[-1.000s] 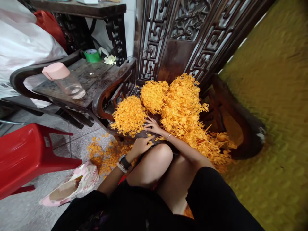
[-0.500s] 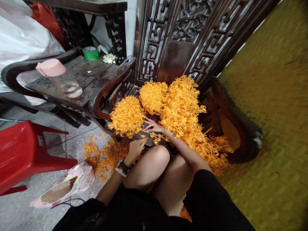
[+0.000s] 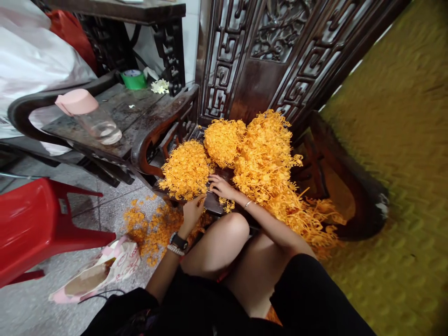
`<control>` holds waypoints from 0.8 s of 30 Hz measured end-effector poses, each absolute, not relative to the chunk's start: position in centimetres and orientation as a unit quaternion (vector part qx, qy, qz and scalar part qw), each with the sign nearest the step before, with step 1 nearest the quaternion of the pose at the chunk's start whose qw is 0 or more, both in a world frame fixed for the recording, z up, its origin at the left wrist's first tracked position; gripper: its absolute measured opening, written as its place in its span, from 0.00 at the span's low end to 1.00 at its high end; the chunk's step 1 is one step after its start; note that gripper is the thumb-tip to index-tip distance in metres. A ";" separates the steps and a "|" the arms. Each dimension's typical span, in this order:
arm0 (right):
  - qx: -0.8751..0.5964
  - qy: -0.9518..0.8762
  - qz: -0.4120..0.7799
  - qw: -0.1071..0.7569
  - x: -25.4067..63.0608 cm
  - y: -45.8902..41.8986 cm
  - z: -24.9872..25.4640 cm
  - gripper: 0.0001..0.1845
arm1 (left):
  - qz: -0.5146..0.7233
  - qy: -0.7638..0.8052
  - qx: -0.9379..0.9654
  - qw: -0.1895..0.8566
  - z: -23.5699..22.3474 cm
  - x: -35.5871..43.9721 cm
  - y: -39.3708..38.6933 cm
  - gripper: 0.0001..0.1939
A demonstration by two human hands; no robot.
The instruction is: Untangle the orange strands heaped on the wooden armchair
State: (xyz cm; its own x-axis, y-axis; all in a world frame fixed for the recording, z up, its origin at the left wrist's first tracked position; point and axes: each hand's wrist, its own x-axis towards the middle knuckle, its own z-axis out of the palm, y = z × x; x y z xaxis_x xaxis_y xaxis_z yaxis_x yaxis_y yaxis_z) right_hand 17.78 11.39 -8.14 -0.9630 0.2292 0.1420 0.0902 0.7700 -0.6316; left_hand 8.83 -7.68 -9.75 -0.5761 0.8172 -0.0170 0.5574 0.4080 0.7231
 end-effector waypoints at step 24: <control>-0.234 -0.916 0.272 0.179 6.2 8.3 1.3 0.10 | 0.598 0.707 0.291 0.241 -7.1 8.6 -15.0 0.14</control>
State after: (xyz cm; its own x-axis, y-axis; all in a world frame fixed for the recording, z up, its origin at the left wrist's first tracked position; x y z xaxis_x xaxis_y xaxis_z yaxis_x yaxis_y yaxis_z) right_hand 6.23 8.31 1.29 -0.8267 0.5259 0.1997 0.3316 0.7424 -0.5822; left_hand 8.59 -14.97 -7.10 -0.7145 0.6996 0.0078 0.1245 0.1162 0.9854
